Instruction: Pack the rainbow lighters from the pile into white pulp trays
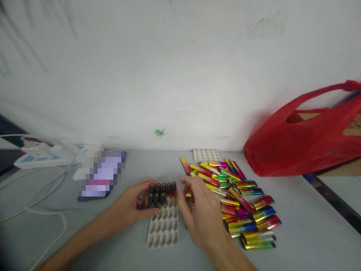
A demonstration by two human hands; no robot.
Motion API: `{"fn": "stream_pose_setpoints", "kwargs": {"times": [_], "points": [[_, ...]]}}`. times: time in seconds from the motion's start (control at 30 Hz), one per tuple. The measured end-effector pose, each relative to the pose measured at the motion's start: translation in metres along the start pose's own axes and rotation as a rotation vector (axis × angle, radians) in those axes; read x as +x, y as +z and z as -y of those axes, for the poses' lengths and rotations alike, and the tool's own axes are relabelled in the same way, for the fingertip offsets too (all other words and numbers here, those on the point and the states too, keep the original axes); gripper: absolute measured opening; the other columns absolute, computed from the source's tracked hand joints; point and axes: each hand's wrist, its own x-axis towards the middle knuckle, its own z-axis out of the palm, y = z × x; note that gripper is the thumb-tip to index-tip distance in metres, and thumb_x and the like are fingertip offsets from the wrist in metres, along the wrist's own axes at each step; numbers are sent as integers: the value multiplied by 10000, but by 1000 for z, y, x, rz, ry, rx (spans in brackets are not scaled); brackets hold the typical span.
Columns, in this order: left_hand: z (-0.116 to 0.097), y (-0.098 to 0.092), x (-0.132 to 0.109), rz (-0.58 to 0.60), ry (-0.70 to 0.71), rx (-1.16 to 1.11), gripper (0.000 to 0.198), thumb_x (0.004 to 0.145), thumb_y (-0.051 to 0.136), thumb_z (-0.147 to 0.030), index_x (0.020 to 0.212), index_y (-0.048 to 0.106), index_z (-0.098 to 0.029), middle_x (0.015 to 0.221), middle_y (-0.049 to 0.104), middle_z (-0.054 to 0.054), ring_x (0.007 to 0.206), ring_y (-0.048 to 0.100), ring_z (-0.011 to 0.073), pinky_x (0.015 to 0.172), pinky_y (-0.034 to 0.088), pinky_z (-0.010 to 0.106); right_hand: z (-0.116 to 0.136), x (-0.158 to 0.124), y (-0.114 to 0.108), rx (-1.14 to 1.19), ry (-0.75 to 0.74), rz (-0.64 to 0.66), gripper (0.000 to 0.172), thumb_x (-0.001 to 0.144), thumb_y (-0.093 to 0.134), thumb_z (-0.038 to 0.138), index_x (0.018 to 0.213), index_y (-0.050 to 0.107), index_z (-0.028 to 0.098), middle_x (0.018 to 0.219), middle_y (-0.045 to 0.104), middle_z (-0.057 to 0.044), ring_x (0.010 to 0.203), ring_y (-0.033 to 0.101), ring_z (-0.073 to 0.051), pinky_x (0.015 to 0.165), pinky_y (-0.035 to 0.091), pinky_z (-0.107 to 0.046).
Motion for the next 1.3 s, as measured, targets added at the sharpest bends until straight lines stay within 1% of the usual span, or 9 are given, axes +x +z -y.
{"fn": "stream_pose_setpoints", "kwargs": {"times": [0.1, 0.2, 0.3, 0.43, 0.67, 0.8, 0.93, 1.13, 1.3], "points": [[-2, 0, 0, 1, -6, -3, 360, 817, 886, -393, 1070, 753, -175, 927, 570, -5, 726, 547, 153, 595, 425, 231, -8, 6, 0, -310, 117, -83, 149, 1060, 593, 277, 1166, 682, 222, 1032, 674, -98, 874, 675, -277, 750, 533, -398], [-2, 0, 0, -1, -4, 4, 356, 817, 890, -401, 1047, 740, -176, 934, 580, -3, 731, 550, 152, 596, 423, 227, -18, 8, 0, -538, 143, -59, 198, 1014, 671, 331, 1151, 704, 191, 1068, 630, -155, 995, 640, -367, 820, 551, -493], [-1, 0, 0, 3, -8, -2, 355, 817, 888, -406, 1034, 727, -177, 937, 583, -5, 726, 551, 144, 594, 424, 219, -25, 7, 1, -634, 117, -44, 186, 985, 725, 354, 1072, 707, 192, 1037, 611, -164, 1029, 605, -396, 862, 545, -538], [1, 0, 1, -3, -1, -1, 360, 816, 889, -403, 1040, 730, -171, 942, 578, -2, 727, 560, 146, 593, 435, 223, -30, 4, 4, -630, 75, -39, 126, 994, 719, 331, 1018, 695, 210, 1023, 613, -160, 1039, 588, -392, 870, 532, -540], [1, 1, 0, -6, 3, 15, 340, 824, 890, -392, 1028, 721, -180, 945, 585, -1, 738, 569, 154, 587, 442, 223, -29, 5, 6, -419, 76, -22, 107, 1041, 696, 296, 1093, 705, 203, 1071, 627, -139, 1065, 578, -369, 906, 522, -534], [0, 0, 0, -7, 2, 7, 351, 824, 894, -415, 1023, 726, -179, 910, 569, -9, 727, 559, 154, 582, 433, 223, -23, 7, 6, -263, 92, -65, 118, 1054, 709, 323, 1107, 695, 219, 1097, 632, -119, 1098, 581, -349, 945, 515, -522], [0, 0, 0, 1, 9, -5, 351, 822, 894, -411, 1027, 733, -176, 931, 568, -6, 725, 555, 149, 580, 429, 222, -18, 8, 4, -88, 115, -96, 142, 1027, 765, 351, 1065, 682, 242, 1100, 708, -83, 1095, 635, -320, 976, 507, -491], [1, 0, 1, 5, 1, -11, 352, 817, 896, -407, 1013, 713, -178, 918, 572, -9, 732, 556, 151, 589, 434, 218, -10, 10, -2, 233, 264, -72, 189, 1007, 782, 417, 1093, 758, 251, 1039, 793, -37, 990, 708, -261, 911, 543, -409], [4, 0, 1, 6, -8, 1, 349, 820, 886, -391, 1027, 711, -172, 926, 573, -6, 723, 552, 149, 587, 431, 224, -5, 16, -7, 599, 408, -29, 245, 952, 831, 455, 1044, 843, 229, 1002, 806, -54, 901, 731, -245, 825, 567, -377]]}}
